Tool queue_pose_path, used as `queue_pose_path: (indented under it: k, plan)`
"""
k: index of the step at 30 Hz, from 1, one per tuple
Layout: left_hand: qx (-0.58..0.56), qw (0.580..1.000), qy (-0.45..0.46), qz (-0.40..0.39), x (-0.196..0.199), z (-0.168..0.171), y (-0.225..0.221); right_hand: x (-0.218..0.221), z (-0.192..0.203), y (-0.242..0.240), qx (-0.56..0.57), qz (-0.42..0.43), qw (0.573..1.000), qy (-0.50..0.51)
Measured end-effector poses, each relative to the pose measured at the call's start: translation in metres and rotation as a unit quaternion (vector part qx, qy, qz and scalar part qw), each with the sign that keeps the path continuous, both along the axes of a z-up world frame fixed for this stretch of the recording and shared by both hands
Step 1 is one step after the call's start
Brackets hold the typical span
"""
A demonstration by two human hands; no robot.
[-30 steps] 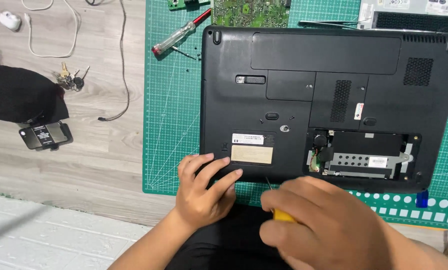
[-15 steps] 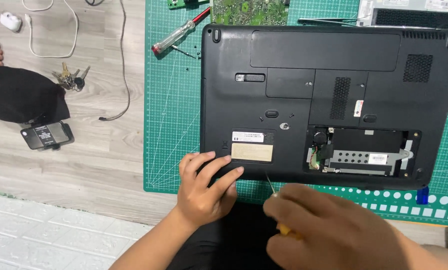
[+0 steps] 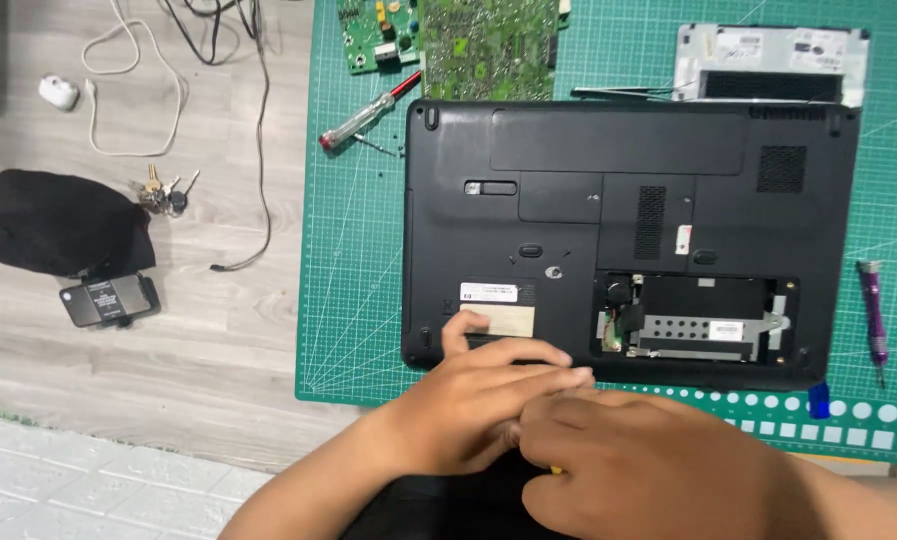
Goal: Disassembling a laptop to check the battery and internal components by removing screws from the back panel using a screwdriver.
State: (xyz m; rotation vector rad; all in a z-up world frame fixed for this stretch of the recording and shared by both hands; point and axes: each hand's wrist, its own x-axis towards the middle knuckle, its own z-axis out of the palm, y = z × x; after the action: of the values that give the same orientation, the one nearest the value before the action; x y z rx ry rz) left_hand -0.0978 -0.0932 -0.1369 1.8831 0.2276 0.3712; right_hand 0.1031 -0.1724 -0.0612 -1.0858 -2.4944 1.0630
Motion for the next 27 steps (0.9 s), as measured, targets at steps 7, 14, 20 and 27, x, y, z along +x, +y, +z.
queue_pose_path:
  k: [7, 14, 20, 27]
  plan:
    - [-0.114, 0.991, -0.071, -0.006, 0.008, -0.011, 0.003, -0.008, 0.022, 0.019, 0.136, -0.074, 0.987, -0.030]
    - [-0.056, 0.990, -0.077, 0.106, 0.009, -0.014, -0.011, -0.013, 0.024, 0.001, 0.250, -0.213, 0.928, -0.174]
    - [0.005, 0.978, -0.093, 0.187, 0.015, -0.010, -0.021, -0.021, 0.016, -0.009, 0.303, -0.178, 0.920, -0.174]
    - [-0.036, 0.996, -0.086, 0.010, 0.000, 0.004, 0.001, -0.010, 0.015, -0.001, 0.210, -0.031, 0.976, -0.057]
